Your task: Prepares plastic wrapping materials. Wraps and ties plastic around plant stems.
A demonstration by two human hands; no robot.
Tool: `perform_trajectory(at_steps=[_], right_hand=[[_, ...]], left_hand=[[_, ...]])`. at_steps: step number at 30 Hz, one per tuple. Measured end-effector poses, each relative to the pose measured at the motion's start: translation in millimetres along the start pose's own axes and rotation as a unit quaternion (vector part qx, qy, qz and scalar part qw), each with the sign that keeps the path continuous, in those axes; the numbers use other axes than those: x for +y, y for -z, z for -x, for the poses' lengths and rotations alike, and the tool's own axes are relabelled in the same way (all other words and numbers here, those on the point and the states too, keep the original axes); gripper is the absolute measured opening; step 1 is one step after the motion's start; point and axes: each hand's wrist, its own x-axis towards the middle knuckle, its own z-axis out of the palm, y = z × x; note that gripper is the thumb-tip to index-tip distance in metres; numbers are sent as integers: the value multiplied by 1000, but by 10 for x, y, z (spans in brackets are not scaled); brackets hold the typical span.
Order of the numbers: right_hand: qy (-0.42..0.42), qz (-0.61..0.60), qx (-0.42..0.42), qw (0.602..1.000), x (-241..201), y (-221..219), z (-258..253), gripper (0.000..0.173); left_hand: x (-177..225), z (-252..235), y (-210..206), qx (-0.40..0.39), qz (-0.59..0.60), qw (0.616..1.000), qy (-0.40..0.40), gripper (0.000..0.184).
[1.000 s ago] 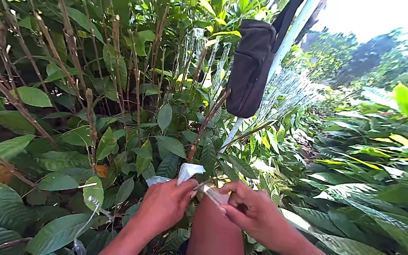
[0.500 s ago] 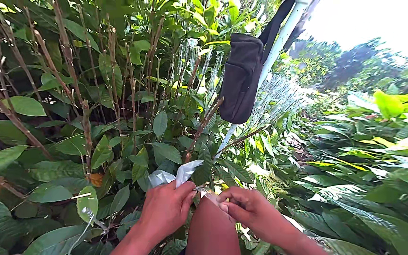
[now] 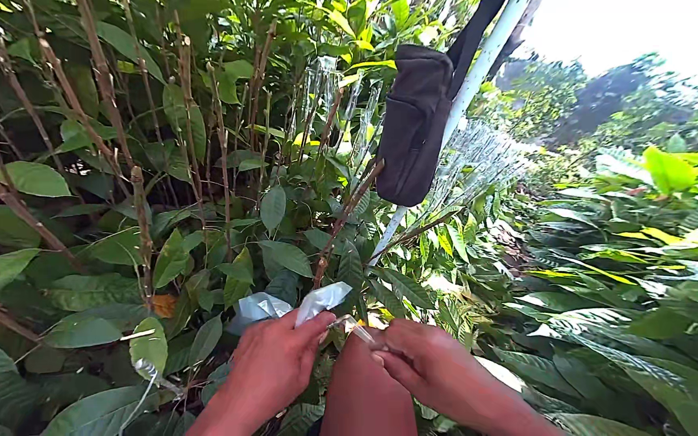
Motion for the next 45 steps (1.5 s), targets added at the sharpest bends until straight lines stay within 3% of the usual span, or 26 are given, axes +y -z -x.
perform_trajectory(at_steps=[3,6,8,10,12,15,17,20,23,24,26,28,30,33,35,37,39,41,43,45], right_hand=[[77,81,8,994,-161,270,-160,27],[23,54,-34,998,-8,163,-394,25],[-4,17,-54,998,-72,-133,-333,25],[84,123,-4,989,-340,-264,-235,16],[132,196,41,971,-535,-106,-296,8],[104,117,30,987,-203,23,-606,21],[101,15,36,994,-40,-259,-604,24],[176,4,47,983,-504,-668,-298,9],[217,29,-63,974,-925,-510,-197,9],[222,51,-33,973,-908,-362,-271,7],[193,73,101,973,-662,-78,-509,9],[85,-15,178,980,-309,-54,-704,21],[-34,-247,85,965,-171,-187,-701,19],[-92,-501,-38,860,-153,-416,-627,13],[-46,-538,-38,841,-144,-536,-572,19],[2,-468,23,883,-224,-612,-565,27],[-31,-404,130,905,-341,-671,-619,17],[-48,-344,212,913,-365,-705,-696,11],[34,-163,273,948,-323,-765,-714,11],[129,-12,297,946,-310,-766,-703,13]], left_hand=[[82,-3,-3,-55,13,998,-26,26],[176,23,16,-84,64,992,-66,23],[93,12,73,-49,84,995,-22,22],[-13,-18,101,-14,89,996,25,23],[12,3,98,-23,119,992,23,21],[55,14,99,-62,236,970,26,17],[13,-5,169,-32,316,943,98,15],[-57,-47,199,38,346,921,177,14],[-47,-60,118,53,310,936,155,15],[-35,-43,94,42,297,945,129,16],[10,-6,76,18,299,951,81,18],[3,36,54,-6,341,938,61,34],[-49,53,65,4,379,923,66,48],[-152,81,56,55,397,915,44,21],[-143,94,51,85,385,918,49,17],[-106,72,47,125,354,925,66,15],[-62,51,41,136,338,928,78,15],[-54,42,65,93,383,914,100,16],[-85,42,111,61,447,883,129,15],[-120,34,163,71,475,866,137,12]])
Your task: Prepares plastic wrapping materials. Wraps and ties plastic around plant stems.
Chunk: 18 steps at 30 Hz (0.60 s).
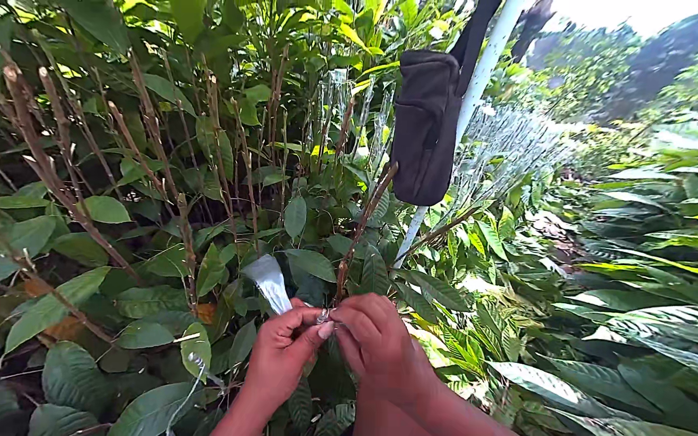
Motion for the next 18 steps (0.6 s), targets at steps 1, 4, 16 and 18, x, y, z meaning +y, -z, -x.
perform_trajectory(at_steps=[1,4,16,18], right_hand=[[36,24,3,999,7,14,-7,14],[46,2,15,999,152,80,-30,18],[-78,-335,-102,934,-232,598,153,34],[-116,-394,-108,905,-306,661,197,32]], left_hand=[[18,-2,23,0,4,1000,-3,10],[70,-7,137,-21,-7,999,-23,12],[961,419,318,-7,-376,926,-41,36],[1148,564,300,-78,-296,952,-27,26]])
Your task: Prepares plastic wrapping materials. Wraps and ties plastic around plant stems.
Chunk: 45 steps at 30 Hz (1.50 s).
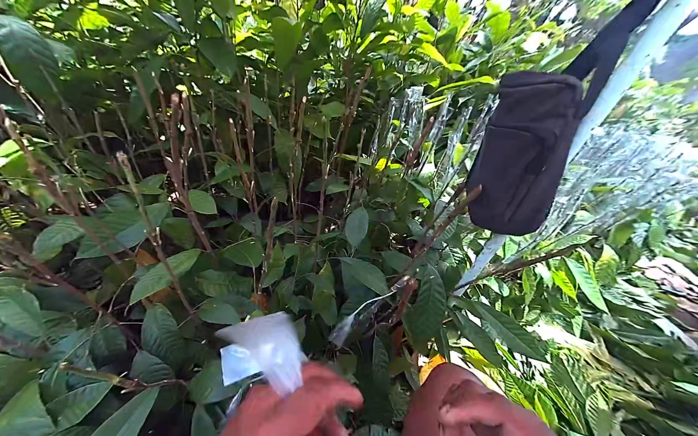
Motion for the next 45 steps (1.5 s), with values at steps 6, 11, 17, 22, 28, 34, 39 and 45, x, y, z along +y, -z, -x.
perform_trajectory(at_steps=[6,11,17,22,28,34,39,45], right_hand=[[-104,-3,72,992,236,-428,37,31],[-200,-62,176,962,435,-464,170,11],[-220,-201,222,928,580,-462,291,17],[-209,-151,179,949,684,-378,387,29],[-280,-157,238,917,749,-383,399,5],[-249,-382,242,857,834,-489,490,16],[-216,-410,259,848,895,-583,508,16],[-340,-327,382,795,848,27,460,20]], left_hand=[[-143,102,-715,-138,33,990,24,21],[-479,87,-963,-165,93,982,23,17],[-774,108,-1258,-169,309,936,-7,22],[-853,161,-1429,-145,250,957,14,20],[-920,157,-1476,-173,206,963,-1,19],[-986,211,-1668,-76,555,829,7,26],[-789,185,-1732,96,593,780,176,30],[-953,27,-1552,193,455,794,354,38]])
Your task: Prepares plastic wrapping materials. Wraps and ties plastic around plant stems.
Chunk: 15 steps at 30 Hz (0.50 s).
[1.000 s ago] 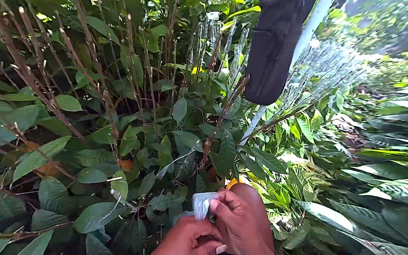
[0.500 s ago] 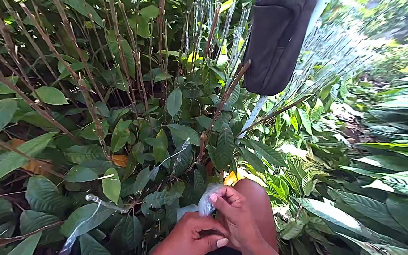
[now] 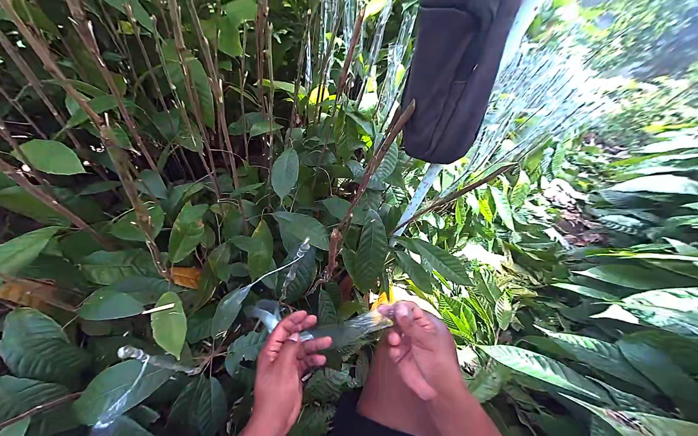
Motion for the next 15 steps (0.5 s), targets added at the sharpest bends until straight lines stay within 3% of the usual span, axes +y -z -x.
perform_trajectory(at_steps=[4,6,9,11,15], right_hand=[[-6,-65,73,995,-387,305,-112,16],[9,-93,76,993,-454,388,-138,20],[21,-85,70,994,-501,343,-213,25],[20,-58,62,996,-543,236,-274,24],[5,42,25,999,-601,57,-440,13]], left_hand=[[-5,-94,30,-66,-183,975,-108,43],[1,-150,-74,-79,-330,923,-183,45],[39,-317,-313,-40,-486,835,-254,53],[8,-460,-445,-18,-506,806,-307,45],[-182,-690,-575,-70,-461,804,-369,24]])
